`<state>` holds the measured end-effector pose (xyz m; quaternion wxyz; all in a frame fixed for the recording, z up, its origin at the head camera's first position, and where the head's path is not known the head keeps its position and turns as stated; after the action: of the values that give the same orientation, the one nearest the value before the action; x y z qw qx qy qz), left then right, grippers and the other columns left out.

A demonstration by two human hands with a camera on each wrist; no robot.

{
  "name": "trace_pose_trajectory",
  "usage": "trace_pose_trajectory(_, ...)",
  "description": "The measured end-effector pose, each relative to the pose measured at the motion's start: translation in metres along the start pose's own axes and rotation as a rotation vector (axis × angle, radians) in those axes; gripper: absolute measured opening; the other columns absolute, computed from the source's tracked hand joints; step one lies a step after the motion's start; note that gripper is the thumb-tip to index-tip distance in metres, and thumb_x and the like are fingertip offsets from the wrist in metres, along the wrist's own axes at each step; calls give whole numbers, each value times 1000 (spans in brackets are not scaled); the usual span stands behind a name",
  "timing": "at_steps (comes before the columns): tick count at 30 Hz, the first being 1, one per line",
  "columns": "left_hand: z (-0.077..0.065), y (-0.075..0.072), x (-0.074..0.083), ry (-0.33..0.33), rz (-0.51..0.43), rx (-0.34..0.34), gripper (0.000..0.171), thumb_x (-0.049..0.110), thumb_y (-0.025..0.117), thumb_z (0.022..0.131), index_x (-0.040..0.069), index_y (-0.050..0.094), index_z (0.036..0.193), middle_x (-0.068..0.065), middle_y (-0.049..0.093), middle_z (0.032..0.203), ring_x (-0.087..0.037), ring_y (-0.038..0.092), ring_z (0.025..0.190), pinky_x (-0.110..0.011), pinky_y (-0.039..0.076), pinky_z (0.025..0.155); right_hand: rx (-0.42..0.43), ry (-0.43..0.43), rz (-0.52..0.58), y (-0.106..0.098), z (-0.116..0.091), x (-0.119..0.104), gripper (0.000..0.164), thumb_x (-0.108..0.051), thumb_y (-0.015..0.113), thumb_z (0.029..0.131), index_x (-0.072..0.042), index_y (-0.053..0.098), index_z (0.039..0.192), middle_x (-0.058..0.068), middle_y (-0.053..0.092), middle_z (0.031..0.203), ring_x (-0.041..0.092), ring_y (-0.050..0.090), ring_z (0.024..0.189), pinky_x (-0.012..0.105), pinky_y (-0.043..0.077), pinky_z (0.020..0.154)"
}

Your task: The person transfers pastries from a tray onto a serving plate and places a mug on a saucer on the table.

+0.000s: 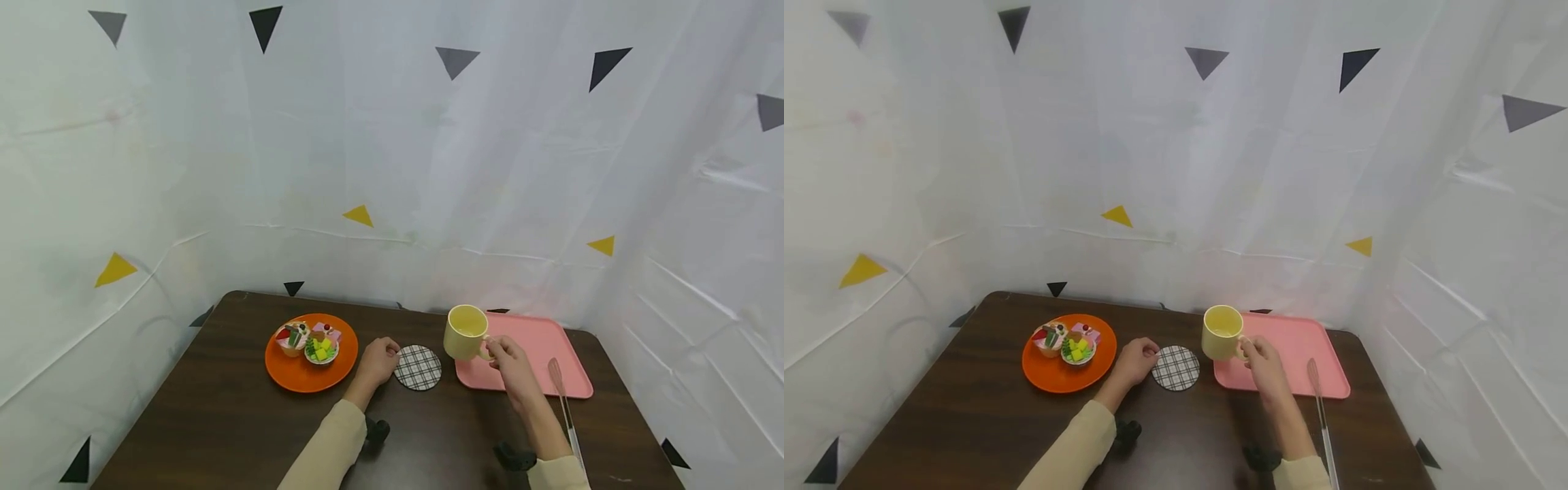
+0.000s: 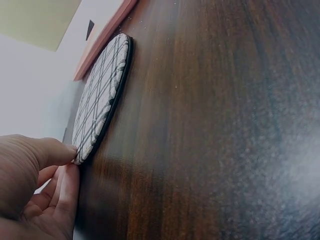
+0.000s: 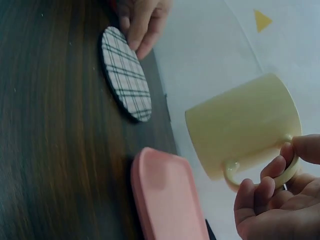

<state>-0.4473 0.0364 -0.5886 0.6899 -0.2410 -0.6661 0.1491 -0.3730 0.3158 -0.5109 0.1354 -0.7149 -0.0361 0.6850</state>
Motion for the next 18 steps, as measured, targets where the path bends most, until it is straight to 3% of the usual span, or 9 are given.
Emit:
trace_pose_trajectory(7, 4, 4, -3, 14, -20, -10, 13, 7, 70, 101, 2, 75, 112, -10, 72, 103, -24, 68, 97, -47, 60, 91, 12, 3, -9, 18, 0, 4, 34, -32, 52, 115, 0, 58, 104, 4, 53, 104, 23, 52, 108, 37, 47, 98)
trace_pose_trajectory(18, 3, 0, -3, -23, -2, 11, 13, 8, 72, 100, 2, 76, 111, -9, 72, 102, -23, 66, 94, -46, 60, 95, -46, 20, 91, 55, -3, 13, 28, -24, 53, 115, -1, 57, 99, 3, 53, 100, 23, 50, 100, 34, 47, 89)
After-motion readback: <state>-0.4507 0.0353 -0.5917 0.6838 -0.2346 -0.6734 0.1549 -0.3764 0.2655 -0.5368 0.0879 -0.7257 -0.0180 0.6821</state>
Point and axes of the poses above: each hand's wrist, its own z-axis towards the middle knuckle, its own y-axis out of the palm, x = y × z, the point moved 8 cm from there along z, towards the middle knuckle
